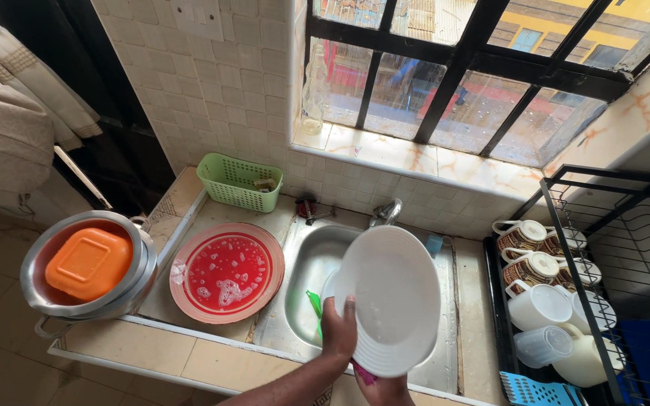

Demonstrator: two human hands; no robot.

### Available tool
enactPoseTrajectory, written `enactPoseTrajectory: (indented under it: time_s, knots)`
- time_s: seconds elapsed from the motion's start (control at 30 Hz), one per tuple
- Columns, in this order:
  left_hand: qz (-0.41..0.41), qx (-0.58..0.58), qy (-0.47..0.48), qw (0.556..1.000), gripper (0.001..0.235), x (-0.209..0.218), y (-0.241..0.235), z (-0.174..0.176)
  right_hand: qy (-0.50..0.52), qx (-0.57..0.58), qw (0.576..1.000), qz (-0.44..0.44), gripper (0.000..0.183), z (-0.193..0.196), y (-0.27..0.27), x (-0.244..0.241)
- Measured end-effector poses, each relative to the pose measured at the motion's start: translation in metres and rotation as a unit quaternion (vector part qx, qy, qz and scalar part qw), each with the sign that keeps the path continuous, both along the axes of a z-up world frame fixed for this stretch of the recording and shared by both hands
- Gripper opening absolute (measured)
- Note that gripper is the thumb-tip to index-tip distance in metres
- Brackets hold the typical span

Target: Washing and rinsing plates in a kitchen sink using a sponge

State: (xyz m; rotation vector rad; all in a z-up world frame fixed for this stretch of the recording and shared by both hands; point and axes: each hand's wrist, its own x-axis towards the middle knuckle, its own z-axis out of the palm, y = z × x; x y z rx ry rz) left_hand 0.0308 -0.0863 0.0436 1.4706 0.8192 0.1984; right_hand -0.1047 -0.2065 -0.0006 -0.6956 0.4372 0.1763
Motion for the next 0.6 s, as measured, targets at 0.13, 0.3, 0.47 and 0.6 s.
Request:
enactPoseTrajectory:
  time_s: [0.13, 0.3, 0.47, 0.6]
  knots:
    - [0.034, 0.018, 0.011, 0.999, 0.064, 0.005, 0.003, -0.021, 0.042, -0.030, 0.998, -0.024, 0.056, 0.072, 0.012, 0.031]
    - [0.063, 0.029, 0.003, 0.998, 0.055, 0.008, 0.020, -0.032, 0.078, -0.054, 0.995, -0.030, 0.056, 0.173, 0.036, 0.104]
    - [0.009, 0.024, 0.021, 0.999, 0.069, 0.002, 0.033, -0.038, -0.123, -0.127, 0.980, 0.096, 0.082, 0.196, 0.021, 0.124]
    - [-0.021, 0.032, 0.000, 0.999, 0.059, -0.005, 0.033, -0.048, -0.259, -0.168, 0.943, 0.127, 0.096, 0.206, 0.016, 0.155]
